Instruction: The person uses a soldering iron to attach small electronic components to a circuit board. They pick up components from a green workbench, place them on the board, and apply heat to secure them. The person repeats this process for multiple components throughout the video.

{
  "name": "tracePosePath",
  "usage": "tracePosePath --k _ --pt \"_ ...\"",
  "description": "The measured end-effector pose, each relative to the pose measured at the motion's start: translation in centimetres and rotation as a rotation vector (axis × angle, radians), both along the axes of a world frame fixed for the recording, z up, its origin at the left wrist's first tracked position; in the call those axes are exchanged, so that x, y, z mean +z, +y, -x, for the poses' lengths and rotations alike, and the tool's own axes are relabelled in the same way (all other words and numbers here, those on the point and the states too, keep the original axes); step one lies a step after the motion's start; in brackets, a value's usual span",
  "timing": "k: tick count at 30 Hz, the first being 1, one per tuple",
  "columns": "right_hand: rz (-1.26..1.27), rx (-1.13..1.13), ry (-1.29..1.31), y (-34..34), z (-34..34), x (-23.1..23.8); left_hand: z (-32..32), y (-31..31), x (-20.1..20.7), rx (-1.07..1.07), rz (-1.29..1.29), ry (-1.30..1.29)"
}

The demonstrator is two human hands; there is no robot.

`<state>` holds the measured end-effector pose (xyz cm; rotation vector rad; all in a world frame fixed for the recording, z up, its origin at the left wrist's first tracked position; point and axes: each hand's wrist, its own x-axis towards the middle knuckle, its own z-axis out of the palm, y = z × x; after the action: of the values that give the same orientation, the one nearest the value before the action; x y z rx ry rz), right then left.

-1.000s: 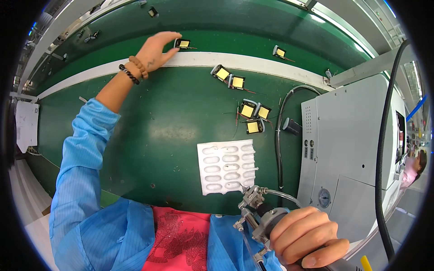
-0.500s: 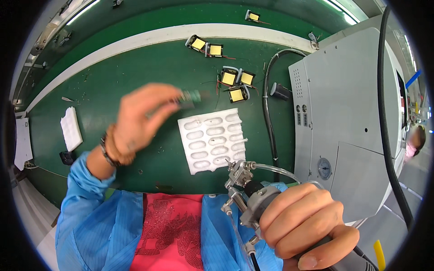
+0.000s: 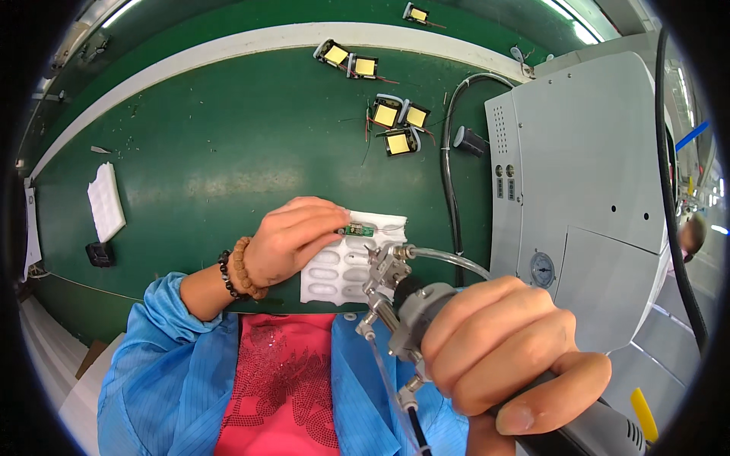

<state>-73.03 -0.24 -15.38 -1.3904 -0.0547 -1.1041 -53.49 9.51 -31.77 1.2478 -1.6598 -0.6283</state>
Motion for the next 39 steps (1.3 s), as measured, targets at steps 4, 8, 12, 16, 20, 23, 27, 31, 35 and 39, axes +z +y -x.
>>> tracePosePath --k 4,8,12,16,20,23,27,31,35,39 --pt "0.024 -0.011 0.079 -0.2 -1.6 0.0 0.4 -0.3 0.1 0.026 -0.029 0.045" --pt "0.033 0.028 0.113 -0.8 -2.8 -1.2 0.2 0.2 -0.5 0.049 -0.010 0.021" --pt "0.043 0.033 0.107 -0.8 -3.1 -2.0 0.2 0.1 -0.4 0.049 -0.033 0.038" --pt "0.039 0.040 0.095 -0.9 -3.6 -2.5 0.0 0.1 -0.3 0.063 -0.044 0.037" --pt "0.112 0.024 0.123 -1.2 -4.1 -2.5 0.3 0.0 -0.3 0.055 -0.037 0.060" --pt "0.147 0.041 0.134 -1.4 -4.4 -2.9 0.2 0.0 -0.2 0.060 -0.037 0.052" --pt "0.132 -0.024 0.139 -0.9 -5.2 -3.0 0.3 0.0 -0.1 0.073 -0.058 0.070" --pt "0.118 -0.096 0.107 -0.4 -4.6 -2.4 0.9 0.0 0.0 0.062 -0.037 0.082" --pt "0.099 -0.094 -0.034 -0.5 -0.1 -0.5 0.2 0.2 0.5 0.111 -0.050 0.073" --pt "0.128 0.009 0.038 -0.1 3.6 1.9 -0.6 0.1 1.9 0.086 -0.109 0.096"
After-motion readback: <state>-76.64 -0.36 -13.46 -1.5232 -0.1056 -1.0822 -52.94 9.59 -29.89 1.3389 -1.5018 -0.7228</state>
